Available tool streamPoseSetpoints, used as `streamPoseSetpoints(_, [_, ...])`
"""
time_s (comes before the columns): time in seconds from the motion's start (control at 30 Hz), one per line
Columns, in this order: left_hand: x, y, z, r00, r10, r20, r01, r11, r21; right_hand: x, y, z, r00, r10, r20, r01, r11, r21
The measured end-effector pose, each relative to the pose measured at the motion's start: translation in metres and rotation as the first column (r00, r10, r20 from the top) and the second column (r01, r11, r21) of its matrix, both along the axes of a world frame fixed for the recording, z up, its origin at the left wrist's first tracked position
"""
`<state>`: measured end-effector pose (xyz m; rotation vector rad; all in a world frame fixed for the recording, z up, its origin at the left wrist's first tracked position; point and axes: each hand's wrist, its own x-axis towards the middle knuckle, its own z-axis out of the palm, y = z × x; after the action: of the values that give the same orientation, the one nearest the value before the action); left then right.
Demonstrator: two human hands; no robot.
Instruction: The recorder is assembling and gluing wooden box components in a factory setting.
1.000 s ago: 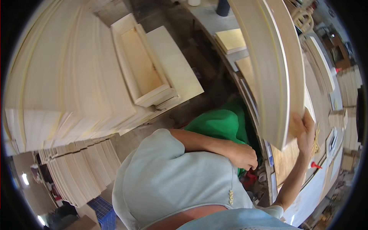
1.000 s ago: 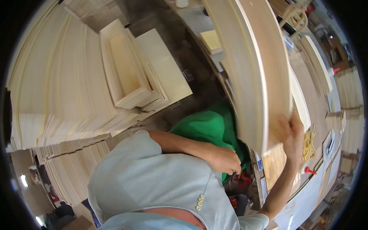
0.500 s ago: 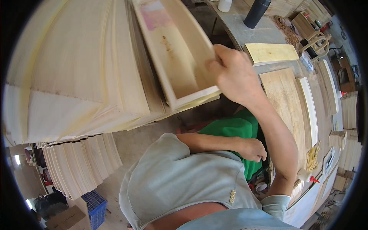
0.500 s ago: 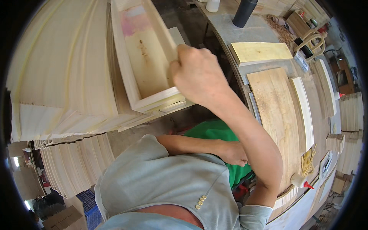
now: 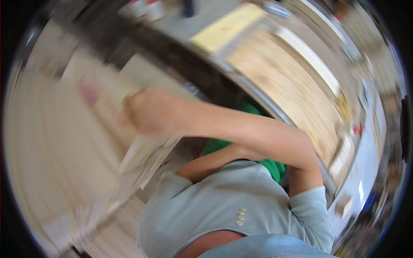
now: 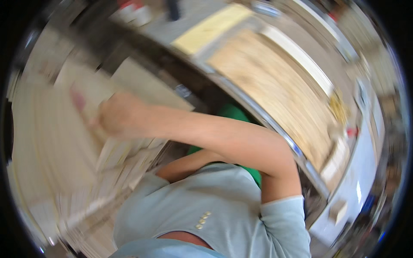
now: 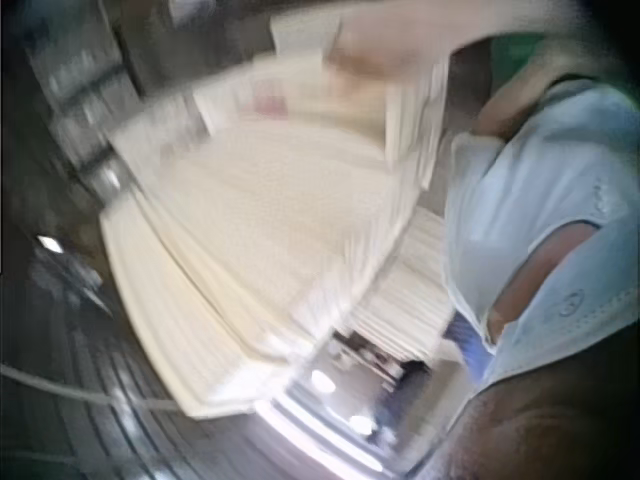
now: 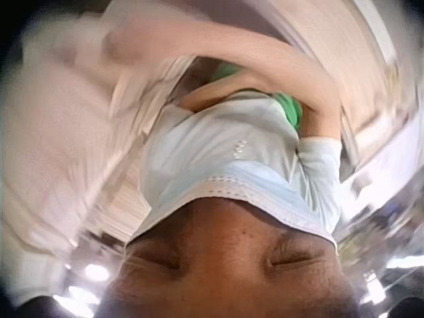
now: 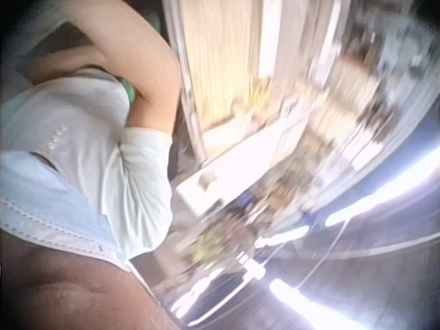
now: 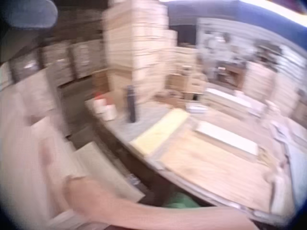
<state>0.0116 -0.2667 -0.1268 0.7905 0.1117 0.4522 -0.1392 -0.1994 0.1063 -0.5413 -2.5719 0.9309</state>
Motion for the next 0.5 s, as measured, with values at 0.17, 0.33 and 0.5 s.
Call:
streamPoseSetpoints(0.17, [-0.038,0.043,0.049,0.849,0.451,-0.277,-0.209,0.766,0.608,0.118,0.048,-0.044,0.863,-0.376,-0.338,0.348,0.927,-0.144])
streamPoseSetpoints(0.33, [-0.027,0.143,0.108,0.644,0.607,-0.466,-0.244,0.74,0.627,0.373,0.095,-0.111,0.18,-0.973,-0.145,0.984,0.178,0.022])
streamPoseSetpoints(0.5, [0.023,0.301,0.119,0.398,0.899,-0.18,-0.197,0.276,0.941,0.529,0.086,-0.137,-0.281,-0.956,-0.079,0.955,-0.287,0.077])
